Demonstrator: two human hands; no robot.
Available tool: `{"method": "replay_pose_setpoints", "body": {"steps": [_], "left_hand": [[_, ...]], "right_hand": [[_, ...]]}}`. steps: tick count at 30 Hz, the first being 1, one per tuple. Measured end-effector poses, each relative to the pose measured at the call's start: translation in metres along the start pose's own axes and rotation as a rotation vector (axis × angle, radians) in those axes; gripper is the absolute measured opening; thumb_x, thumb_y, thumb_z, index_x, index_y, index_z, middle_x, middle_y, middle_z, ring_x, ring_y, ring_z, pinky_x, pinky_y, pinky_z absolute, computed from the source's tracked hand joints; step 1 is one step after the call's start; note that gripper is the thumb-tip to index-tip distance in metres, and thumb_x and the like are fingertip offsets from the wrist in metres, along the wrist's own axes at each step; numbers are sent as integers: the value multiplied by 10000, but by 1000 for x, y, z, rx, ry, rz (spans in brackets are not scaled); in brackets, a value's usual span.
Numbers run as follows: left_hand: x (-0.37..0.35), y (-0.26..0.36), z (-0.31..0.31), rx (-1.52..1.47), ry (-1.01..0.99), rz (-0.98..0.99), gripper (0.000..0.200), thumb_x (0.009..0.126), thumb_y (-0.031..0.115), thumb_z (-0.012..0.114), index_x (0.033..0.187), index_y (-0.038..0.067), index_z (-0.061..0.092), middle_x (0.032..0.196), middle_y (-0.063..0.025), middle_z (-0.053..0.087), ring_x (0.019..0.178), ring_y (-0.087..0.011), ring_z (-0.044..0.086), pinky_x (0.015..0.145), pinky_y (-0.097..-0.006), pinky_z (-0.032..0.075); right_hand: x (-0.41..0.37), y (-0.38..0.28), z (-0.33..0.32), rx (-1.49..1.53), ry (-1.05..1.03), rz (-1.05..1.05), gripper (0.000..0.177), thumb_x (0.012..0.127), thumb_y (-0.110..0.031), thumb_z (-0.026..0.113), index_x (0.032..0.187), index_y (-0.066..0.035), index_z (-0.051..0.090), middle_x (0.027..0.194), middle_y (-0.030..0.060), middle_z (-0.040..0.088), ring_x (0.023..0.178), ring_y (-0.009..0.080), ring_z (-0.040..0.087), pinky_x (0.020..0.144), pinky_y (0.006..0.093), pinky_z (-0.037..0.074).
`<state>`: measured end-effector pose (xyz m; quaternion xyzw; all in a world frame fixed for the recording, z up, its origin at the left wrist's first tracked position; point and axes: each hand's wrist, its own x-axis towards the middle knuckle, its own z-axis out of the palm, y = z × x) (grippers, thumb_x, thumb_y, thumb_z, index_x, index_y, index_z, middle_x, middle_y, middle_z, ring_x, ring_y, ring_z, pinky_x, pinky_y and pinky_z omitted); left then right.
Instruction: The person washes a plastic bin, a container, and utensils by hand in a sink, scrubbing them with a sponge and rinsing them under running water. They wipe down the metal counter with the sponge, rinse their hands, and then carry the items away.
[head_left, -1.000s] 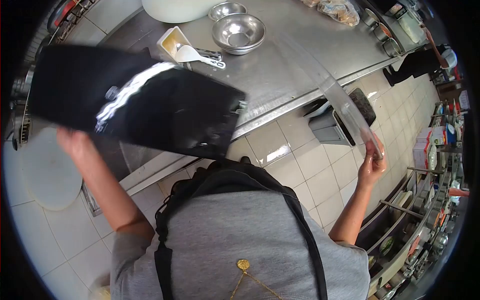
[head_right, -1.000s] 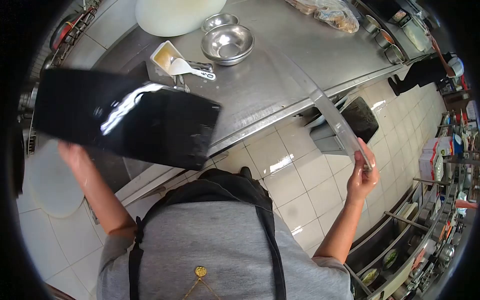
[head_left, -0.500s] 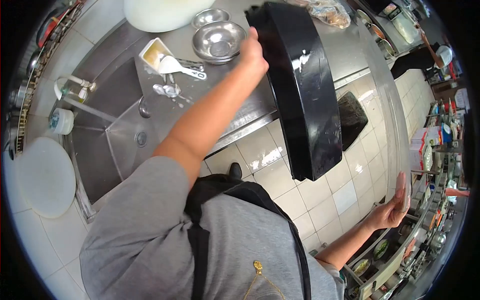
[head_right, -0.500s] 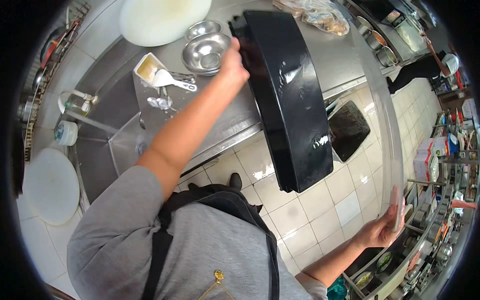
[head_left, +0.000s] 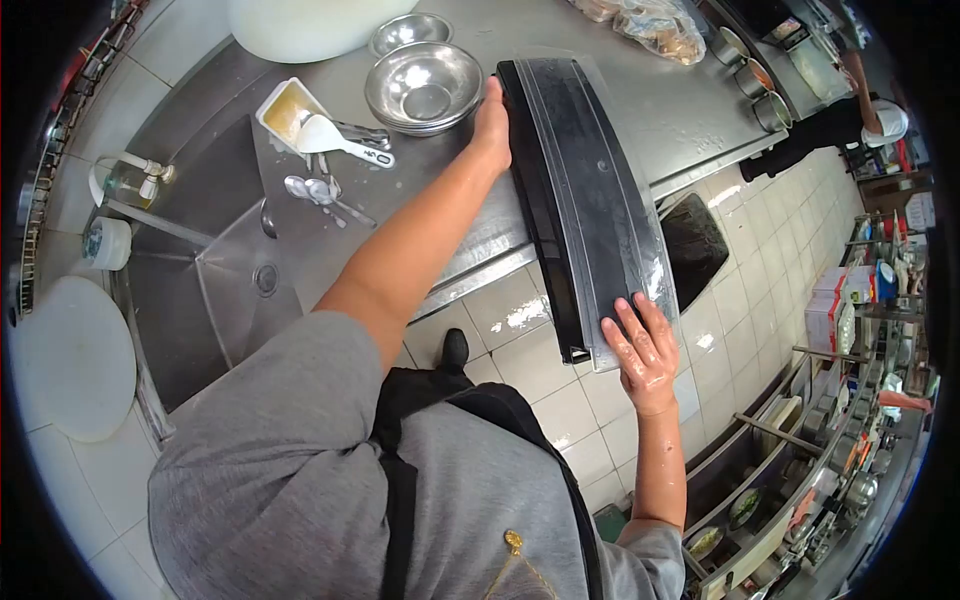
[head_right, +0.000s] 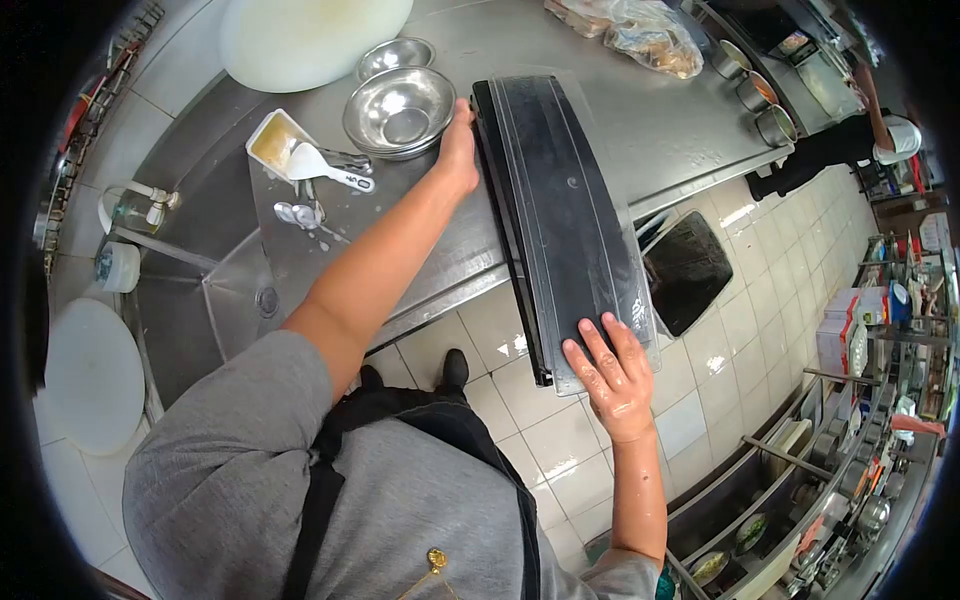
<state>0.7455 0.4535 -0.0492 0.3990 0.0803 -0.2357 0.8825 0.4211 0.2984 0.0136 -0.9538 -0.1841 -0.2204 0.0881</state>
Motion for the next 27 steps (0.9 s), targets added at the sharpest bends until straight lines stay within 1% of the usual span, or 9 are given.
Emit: {"method": "replay_pose_setpoints", "body": {"steps": [4,9,10,14,16,17,19,25,27], "left_hand": [[-11,-5,5,324,28,160,1113,696,433,759,1428,-59,80,1448,-241,244,1327,-321,295,1076,-390,275],[11,-21,-22,468,98,292,824,728,174,653,1397,-54,228,1386,-247,356,1267,-307,391,1030,-359,339],[19,-24,-30,444,83,307,795,733,157,634,1391,-55,243,1379,-247,367,1258,-305,402,1024,-361,346],[-23,-16,-5,232,80,212,859,763,218,629,1421,-53,149,1412,-247,324,1295,-301,356,1056,-355,302],[-33,-35,4,448,90,320,976,789,380,657,1430,-53,64,1494,-247,118,1399,-318,114,1124,-364,161],[-47,-38,11,640,112,342,998,800,398,651,1445,-6,4,1506,-244,39,1403,-359,42,1131,-438,100],[-56,-47,12,780,132,325,929,858,334,609,1447,14,-33,1510,-234,-7,1413,-316,-1,1135,-376,80],[-40,-36,-14,583,-101,270,849,917,262,522,1444,47,-107,1518,-204,-13,1411,-278,46,1129,-356,132],[-54,-19,-35,706,-145,241,579,908,178,530,1401,50,254,1407,-179,328,1278,-240,368,1028,-338,334]], "right_hand": [[8,-1,-6,128,-207,-4,520,632,-162,706,1143,-181,612,1289,47,531,1222,314,460,1017,483,378],[17,0,-19,-106,-337,72,833,470,-297,792,1259,-209,540,1413,57,404,1336,322,309,1084,502,273],[10,8,-15,-156,-229,131,1103,368,-463,795,1366,-172,427,1469,108,306,1375,335,224,1094,508,241],[-8,38,-15,691,-96,674,1387,352,-719,713,1452,-54,192,1484,182,236,1364,343,245,1102,487,216],[2,40,-2,852,-54,787,1149,568,-571,756,1431,-18,237,1458,204,282,1333,315,317,1095,425,252],[3,42,10,842,-25,848,1053,640,-475,779,1418,6,258,1441,214,313,1323,305,337,1091,404,266],[17,41,20,731,-59,803,925,698,-333,778,1395,33,293,1413,221,355,1313,296,356,1084,383,277],[40,49,26,709,-86,735,809,732,-204,777,1357,71,343,1381,223,403,1295,289,383,1080,368,278],[47,47,22,716,-126,761,786,747,-201,764,1356,67,346,1386,225,395,1299,288,377,1084,376,273]]}}
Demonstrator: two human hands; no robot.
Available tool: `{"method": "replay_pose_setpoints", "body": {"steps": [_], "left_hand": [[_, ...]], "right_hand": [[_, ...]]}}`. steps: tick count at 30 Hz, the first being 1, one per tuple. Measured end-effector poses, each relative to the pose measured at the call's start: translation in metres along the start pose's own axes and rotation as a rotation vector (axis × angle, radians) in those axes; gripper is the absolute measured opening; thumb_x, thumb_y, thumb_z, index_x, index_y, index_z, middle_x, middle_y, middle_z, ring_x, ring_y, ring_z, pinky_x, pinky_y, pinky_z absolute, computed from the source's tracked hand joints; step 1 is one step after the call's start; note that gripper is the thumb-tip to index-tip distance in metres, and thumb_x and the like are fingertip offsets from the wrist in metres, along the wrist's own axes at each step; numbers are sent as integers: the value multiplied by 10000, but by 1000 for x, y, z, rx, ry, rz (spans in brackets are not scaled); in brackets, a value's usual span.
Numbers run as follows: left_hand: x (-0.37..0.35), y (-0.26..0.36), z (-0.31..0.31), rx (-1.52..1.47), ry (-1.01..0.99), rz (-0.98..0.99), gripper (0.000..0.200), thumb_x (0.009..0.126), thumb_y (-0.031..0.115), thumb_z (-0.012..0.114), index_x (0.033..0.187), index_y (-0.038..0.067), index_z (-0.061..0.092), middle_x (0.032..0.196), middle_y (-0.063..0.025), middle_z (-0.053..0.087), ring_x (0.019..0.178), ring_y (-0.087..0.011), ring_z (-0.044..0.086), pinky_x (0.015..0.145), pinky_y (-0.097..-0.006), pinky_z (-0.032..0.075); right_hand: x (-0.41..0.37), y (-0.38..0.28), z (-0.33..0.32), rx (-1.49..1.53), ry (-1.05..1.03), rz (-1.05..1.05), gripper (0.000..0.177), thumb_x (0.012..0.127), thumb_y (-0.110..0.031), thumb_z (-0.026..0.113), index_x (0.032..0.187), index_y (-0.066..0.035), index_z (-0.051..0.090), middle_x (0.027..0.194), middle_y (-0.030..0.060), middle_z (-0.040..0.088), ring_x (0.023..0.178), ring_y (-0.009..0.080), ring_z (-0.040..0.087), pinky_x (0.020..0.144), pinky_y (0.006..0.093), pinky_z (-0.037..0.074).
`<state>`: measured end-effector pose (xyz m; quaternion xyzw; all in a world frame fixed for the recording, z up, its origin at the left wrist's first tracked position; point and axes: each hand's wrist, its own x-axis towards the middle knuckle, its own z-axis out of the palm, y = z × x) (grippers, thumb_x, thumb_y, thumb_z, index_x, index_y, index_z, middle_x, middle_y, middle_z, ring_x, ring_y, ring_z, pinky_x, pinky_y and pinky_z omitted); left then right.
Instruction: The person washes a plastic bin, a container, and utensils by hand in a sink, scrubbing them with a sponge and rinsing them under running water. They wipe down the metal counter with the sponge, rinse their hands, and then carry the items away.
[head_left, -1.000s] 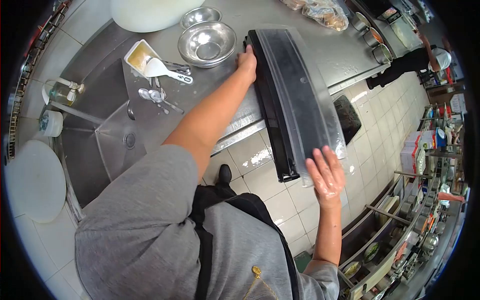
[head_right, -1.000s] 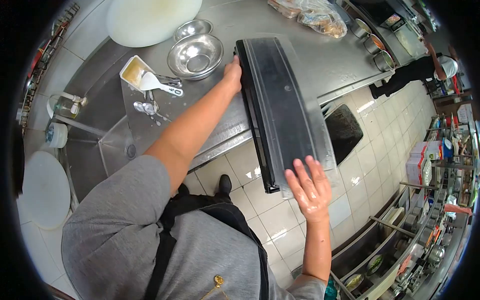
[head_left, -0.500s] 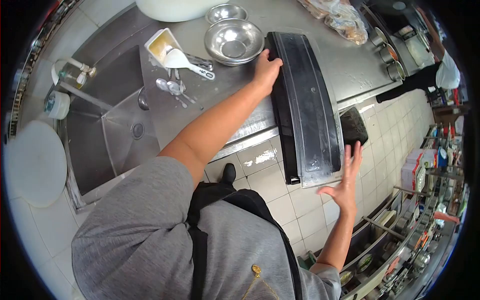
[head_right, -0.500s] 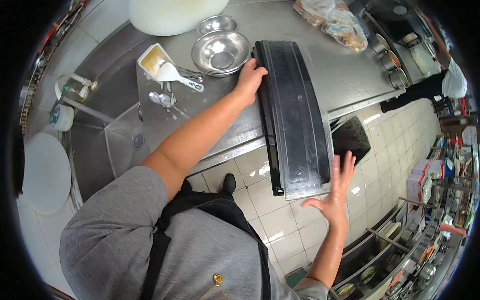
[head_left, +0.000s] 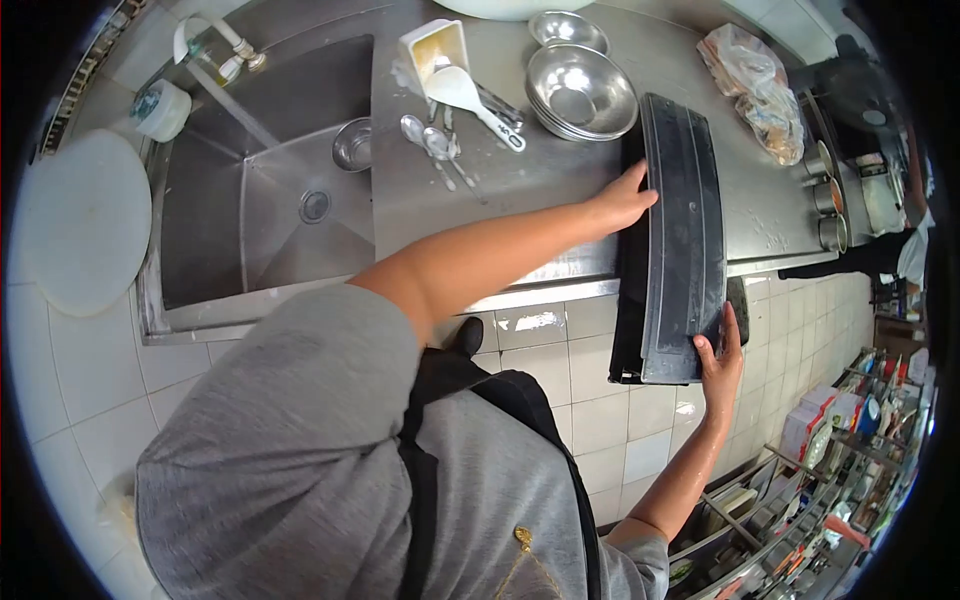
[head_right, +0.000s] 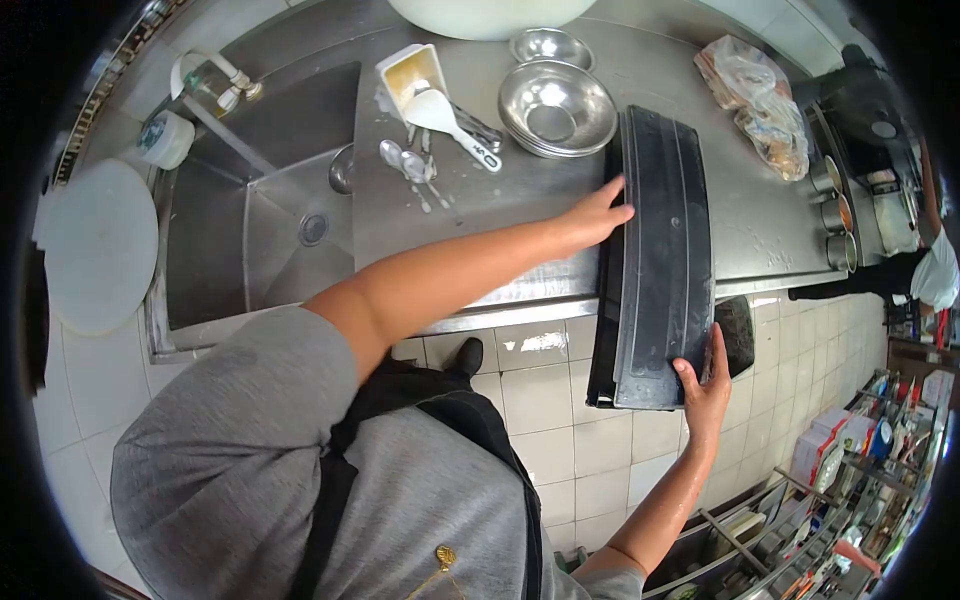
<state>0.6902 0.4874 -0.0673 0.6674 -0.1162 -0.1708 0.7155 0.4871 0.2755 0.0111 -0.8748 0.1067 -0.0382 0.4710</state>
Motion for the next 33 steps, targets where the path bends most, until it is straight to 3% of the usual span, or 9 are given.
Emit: {"method": "replay_pose_setpoints", "body": {"steps": [2,5,9,12,20,24,26,28,33], "left_hand": [[-27,6,-50,173,-198,23,407,887,107,547,1288,56,501,1258,-143,543,1134,-216,540,937,-335,434],[-72,38,-149,547,321,552,274,753,-42,599,999,68,648,889,-69,636,821,-198,617,768,-329,483],[-58,92,-278,1317,953,624,622,692,98,687,1272,157,472,1240,-141,471,1012,-361,536,876,-461,430],[-9,67,-354,1078,579,117,704,719,118,639,1365,138,359,1220,-186,484,1133,-394,467,967,-419,397],[-28,54,-364,963,458,672,565,774,-46,466,1322,74,403,1302,-194,430,1162,-371,468,956,-412,429],[-27,21,-437,797,896,751,492,791,-72,421,1279,-20,444,1241,-254,505,1111,-389,520,970,-405,414],[-35,7,-487,684,1142,335,449,825,-62,389,1263,3,458,1179,-247,553,1019,-390,588,871,-438,506],[-57,8,-530,-383,1081,152,377,862,-31,365,1219,19,473,1115,-225,588,950,-376,624,709,-450,584],[-131,-15,-626,-685,1148,-64,348,888,-40,331,1205,28,459,1176,-247,502,910,-398,610,589,-464,610]], "right_hand": [[-2,-6,2,-194,65,-89,709,771,-157,730,1360,17,375,1380,210,409,1288,323,389,1071,389,292],[-9,-56,19,-715,337,-364,578,758,-73,709,1288,-27,483,1300,178,497,1196,338,474,1015,404,353],[-1,-109,93,-373,427,-598,301,764,-1,662,1062,-22,625,1052,131,634,1017,281,573,905,381,428],[22,-153,197,-232,94,-680,325,735,-52,693,1054,-52,631,1054,119,635,1026,313,564,897,397,429],[95,-151,427,-604,21,-481,856,781,-503,620,1456,-158,224,1513,167,145,1387,428,60,1055,644,74],[97,-154,439,-815,93,-448,701,852,-489,522,1448,-230,261,1521,120,165,1392,389,107,1059,632,113],[101,-152,444,-807,142,-425,678,859,-472,522,1443,-230,276,1515,118,186,1389,389,120,1061,625,123],[103,-152,446,-789,185,-427,663,860,-457,533,1436,-232,293,1508,123,207,1383,394,140,1067,611,127],[104,-151,446,-706,242,-476,686,846,-408,584,1417,-140,315,1481,156,249,1375,402,156,1091,566,120]]}}
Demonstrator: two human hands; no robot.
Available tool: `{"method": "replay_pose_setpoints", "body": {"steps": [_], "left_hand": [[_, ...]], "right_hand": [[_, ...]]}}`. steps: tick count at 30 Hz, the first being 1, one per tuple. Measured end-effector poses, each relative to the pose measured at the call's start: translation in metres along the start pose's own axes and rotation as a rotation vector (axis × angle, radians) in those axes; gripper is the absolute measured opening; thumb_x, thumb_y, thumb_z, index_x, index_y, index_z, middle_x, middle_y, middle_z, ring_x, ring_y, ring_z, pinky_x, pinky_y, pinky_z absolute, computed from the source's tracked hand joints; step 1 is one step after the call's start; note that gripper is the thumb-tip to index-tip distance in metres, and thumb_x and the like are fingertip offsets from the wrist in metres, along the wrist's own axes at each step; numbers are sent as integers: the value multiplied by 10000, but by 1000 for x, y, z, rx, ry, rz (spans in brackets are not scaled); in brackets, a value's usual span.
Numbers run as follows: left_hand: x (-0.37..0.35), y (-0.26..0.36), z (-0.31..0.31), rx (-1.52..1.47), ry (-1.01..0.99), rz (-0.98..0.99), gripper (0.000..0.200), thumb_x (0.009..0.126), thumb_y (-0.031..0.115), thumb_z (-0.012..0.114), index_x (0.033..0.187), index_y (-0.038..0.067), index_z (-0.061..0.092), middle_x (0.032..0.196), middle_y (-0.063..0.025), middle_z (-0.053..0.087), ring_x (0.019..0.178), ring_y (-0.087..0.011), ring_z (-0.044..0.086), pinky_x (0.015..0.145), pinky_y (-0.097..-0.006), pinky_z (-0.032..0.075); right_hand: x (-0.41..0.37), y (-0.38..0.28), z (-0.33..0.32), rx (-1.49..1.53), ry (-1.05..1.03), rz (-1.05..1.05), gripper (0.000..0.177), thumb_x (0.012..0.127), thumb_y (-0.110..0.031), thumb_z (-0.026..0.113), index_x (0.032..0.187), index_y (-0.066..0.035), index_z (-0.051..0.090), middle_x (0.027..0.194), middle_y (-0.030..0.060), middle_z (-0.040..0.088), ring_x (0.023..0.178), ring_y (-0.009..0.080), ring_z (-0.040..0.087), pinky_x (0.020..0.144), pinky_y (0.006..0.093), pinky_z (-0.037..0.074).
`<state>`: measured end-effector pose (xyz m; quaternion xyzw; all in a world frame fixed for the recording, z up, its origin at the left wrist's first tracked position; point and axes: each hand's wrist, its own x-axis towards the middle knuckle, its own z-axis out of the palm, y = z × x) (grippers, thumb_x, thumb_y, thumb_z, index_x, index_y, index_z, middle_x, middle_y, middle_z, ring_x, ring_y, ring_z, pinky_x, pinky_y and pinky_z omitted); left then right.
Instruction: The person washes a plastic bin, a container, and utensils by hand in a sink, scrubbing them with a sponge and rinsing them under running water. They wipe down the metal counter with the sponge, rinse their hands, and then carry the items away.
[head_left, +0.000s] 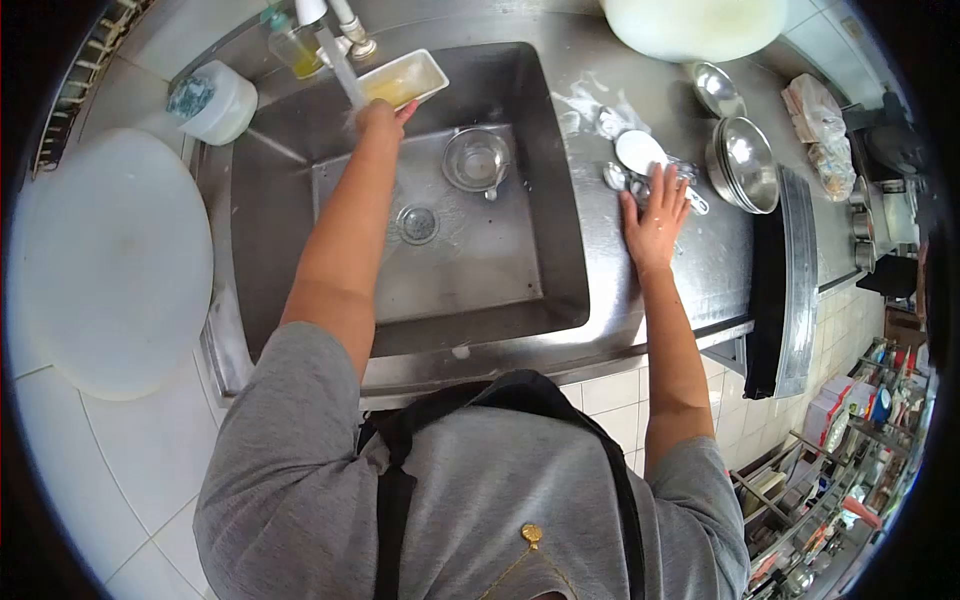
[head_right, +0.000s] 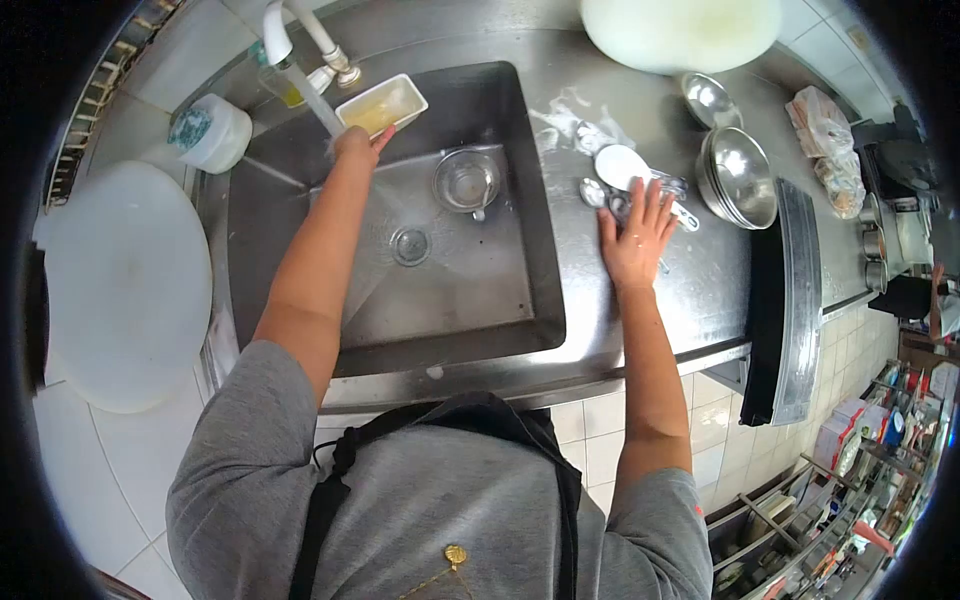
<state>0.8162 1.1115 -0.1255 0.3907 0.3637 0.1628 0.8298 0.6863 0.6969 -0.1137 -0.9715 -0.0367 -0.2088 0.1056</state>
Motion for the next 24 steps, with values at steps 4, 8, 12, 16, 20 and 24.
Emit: {"method": "replay_pose_setpoints", "body": {"steps": [4,8,12,16,20,24], "left_hand": [[24,9,-51,-32,106,-117,350,869,-56,395,1208,7,457,1123,-233,536,857,-388,619,577,-433,606],[23,11,-106,466,-3,-254,288,846,-28,455,1123,-31,533,1014,-211,593,756,-318,642,539,-363,583],[-5,44,-104,1019,-185,12,173,754,-2,551,909,-11,627,918,-172,630,738,-246,654,591,-347,559],[-16,57,-75,1579,-309,900,186,718,13,597,896,60,622,909,-152,596,809,-325,620,710,-409,510],[-42,60,-61,1712,-352,919,138,743,20,604,868,74,582,953,-138,534,846,-358,581,737,-450,477],[-49,52,-74,1602,-382,1077,171,719,-58,578,834,53,517,987,-123,492,876,-339,566,715,-451,471]], "right_hand": [[2,-3,-6,28,43,-57,648,836,-353,610,1377,-89,368,1456,154,292,1369,396,176,1094,555,131],[3,-19,-15,112,127,-204,481,797,-158,598,1263,-96,497,1390,154,388,1328,391,255,1066,552,182],[10,-113,10,474,-124,-518,421,701,-9,561,1114,-86,587,1174,126,564,1113,346,488,967,477,340],[-42,-192,142,502,-836,-867,376,741,-23,562,1108,-104,591,1127,110,596,1059,349,530,931,429,406],[-141,-201,243,322,-1069,-1244,364,882,-180,503,1245,-168,533,1383,69,422,1284,329,370,1008,501,339],[-191,-186,299,128,-860,-1155,320,915,-198,464,1224,-186,545,1358,66,440,1263,327,394,1033,508,304]]}}
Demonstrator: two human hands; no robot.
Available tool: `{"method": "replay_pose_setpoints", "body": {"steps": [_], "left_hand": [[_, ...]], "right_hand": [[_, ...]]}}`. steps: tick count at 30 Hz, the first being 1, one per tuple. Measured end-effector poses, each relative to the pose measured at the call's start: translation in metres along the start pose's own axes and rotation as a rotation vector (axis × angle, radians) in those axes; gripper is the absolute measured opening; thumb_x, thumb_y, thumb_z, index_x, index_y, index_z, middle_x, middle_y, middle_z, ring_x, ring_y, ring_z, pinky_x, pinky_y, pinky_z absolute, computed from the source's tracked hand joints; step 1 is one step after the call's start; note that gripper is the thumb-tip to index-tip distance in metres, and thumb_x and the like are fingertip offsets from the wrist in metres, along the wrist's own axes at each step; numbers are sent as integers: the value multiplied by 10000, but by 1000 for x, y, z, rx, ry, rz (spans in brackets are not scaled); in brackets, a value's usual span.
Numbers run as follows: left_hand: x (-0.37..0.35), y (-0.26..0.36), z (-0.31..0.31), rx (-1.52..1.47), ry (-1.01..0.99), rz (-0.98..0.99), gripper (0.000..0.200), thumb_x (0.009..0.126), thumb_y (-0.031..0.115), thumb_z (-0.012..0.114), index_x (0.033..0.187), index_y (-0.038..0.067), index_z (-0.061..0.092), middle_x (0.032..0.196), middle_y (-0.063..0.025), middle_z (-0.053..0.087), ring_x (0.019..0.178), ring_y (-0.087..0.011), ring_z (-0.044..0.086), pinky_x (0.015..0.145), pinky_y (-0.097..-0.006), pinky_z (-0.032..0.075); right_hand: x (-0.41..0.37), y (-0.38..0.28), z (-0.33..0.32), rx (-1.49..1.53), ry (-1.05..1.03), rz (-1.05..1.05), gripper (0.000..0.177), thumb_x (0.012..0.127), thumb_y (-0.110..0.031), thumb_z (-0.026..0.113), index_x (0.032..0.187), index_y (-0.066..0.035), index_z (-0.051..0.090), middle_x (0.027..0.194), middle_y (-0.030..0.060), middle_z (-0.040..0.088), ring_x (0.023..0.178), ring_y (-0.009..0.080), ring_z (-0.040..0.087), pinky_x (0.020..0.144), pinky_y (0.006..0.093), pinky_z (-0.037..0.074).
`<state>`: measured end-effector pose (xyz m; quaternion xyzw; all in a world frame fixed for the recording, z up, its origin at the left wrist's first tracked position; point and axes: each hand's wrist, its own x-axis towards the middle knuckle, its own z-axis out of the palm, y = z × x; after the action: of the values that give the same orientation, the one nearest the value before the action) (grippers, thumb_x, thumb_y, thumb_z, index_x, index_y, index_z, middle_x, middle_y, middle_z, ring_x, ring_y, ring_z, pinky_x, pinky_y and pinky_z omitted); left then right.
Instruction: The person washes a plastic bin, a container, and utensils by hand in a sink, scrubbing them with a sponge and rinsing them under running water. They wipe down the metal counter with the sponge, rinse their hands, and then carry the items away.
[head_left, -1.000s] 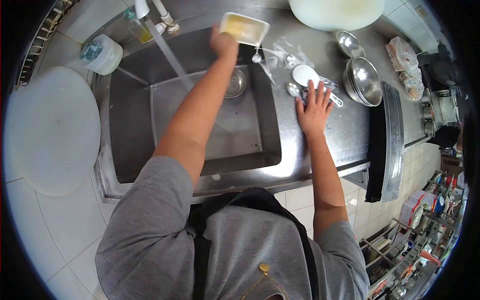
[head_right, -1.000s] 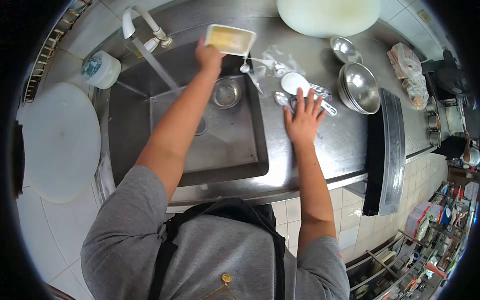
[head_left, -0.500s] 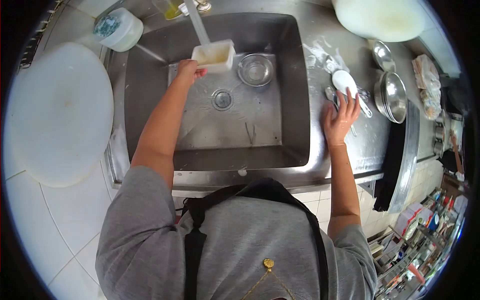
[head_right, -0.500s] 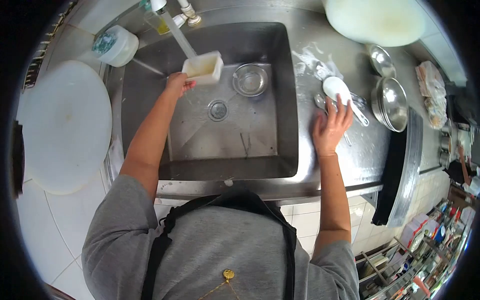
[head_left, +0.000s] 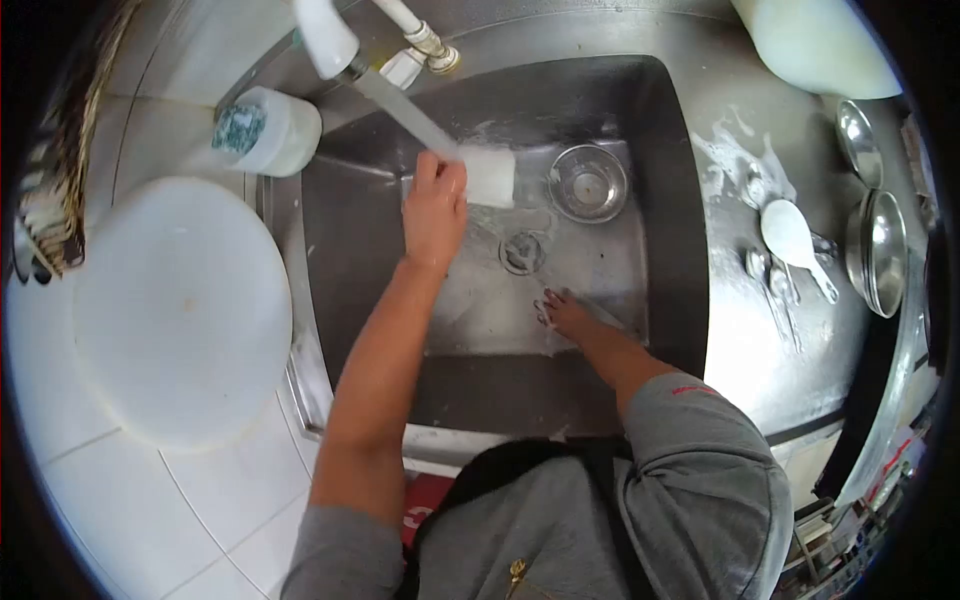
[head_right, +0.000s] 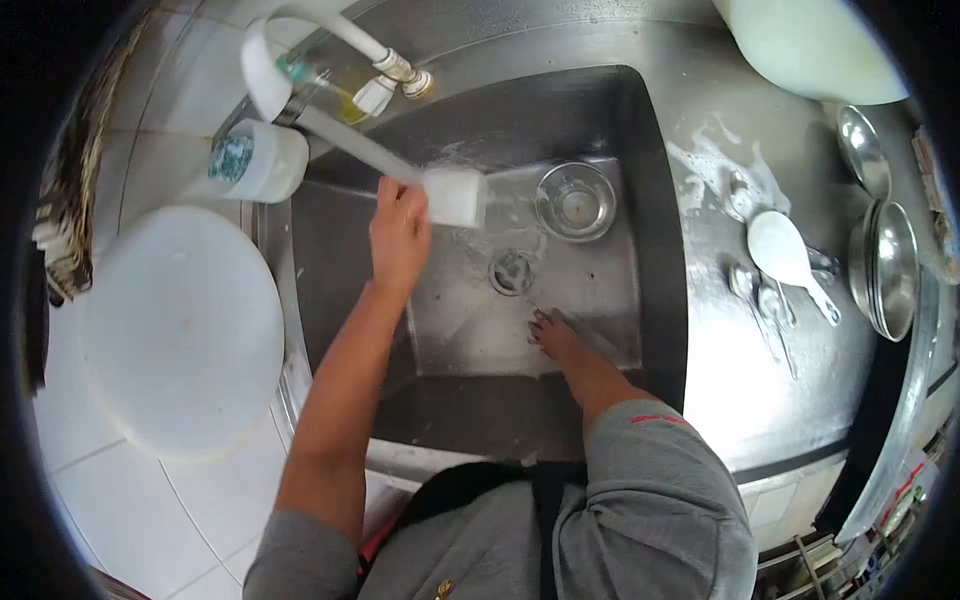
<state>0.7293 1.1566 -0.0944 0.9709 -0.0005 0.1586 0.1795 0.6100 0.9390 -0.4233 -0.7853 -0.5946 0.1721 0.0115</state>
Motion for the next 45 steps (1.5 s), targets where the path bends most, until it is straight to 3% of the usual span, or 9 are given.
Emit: {"method": "replay_pose_setpoints", "body": {"steps": [6,12,15,18,21,24,28,35,45], "left_hand": [[-22,-25,30,-130,171,-121,213,742,-70,542,928,33,522,1047,-147,528,919,-302,591,700,-370,531],[-17,-27,74,-1304,-40,-1377,245,861,-17,456,1104,-48,469,1110,-199,527,857,-271,618,644,-377,603],[-12,-38,90,-1450,-55,-1578,282,859,-28,426,1139,-51,450,1105,-222,528,839,-296,628,626,-364,603],[-5,-30,84,-1497,-82,-1539,327,828,-51,426,1153,-84,418,1136,-245,495,900,-343,601,679,-384,610],[2,3,64,-1165,-55,-1174,308,827,-65,433,1131,-40,469,1126,-199,520,928,-296,597,745,-366,572],[-1,-22,76,-478,107,-471,320,797,-94,467,1098,1,515,1136,-155,560,966,-230,598,800,-321,509],[7,-12,62,-661,62,-383,306,747,-129,498,1014,1,571,1038,-119,638,926,-176,609,805,-282,467],[9,-9,40,-628,-43,-681,281,687,-128,508,904,-12,645,933,-111,665,835,-187,628,732,-284,490],[55,-1,-49,-942,-749,-485,521,640,-50,524,1155,-3,586,1135,-120,621,1062,-210,582,949,-302,420]], "right_hand": [[16,33,5,225,-261,-8,241,883,-188,494,1077,-73,577,1170,103,495,1163,285,427,980,438,350],[-13,51,-33,-110,-178,-173,217,890,-207,525,1041,-79,614,1109,118,528,1110,265,459,971,426,357],[-28,39,1,656,-115,33,190,889,-179,527,1034,-130,639,1146,80,530,1146,224,442,983,432,335],[-52,36,-12,-67,-233,-419,196,866,-134,534,1025,-118,647,1161,83,545,1136,242,468,985,396,340],[-43,27,-9,67,-392,-136,187,857,-130,540,1002,-95,653,1088,100,596,1053,258,543,935,354,399],[-19,39,3,741,36,505,172,858,-144,546,970,-62,648,969,126,635,916,270,604,802,331,455],[43,87,-89,1690,245,960,227,922,-231,492,956,-66,644,893,108,645,833,229,611,715,403,451],[58,115,-264,2695,48,-180,572,883,-423,560,1292,-38,452,1173,90,579,1100,201,545,947,335,433],[28,96,-296,2228,400,72,783,729,-313,772,1338,-20,375,1187,122,557,1096,207,549,924,329,445]]}}
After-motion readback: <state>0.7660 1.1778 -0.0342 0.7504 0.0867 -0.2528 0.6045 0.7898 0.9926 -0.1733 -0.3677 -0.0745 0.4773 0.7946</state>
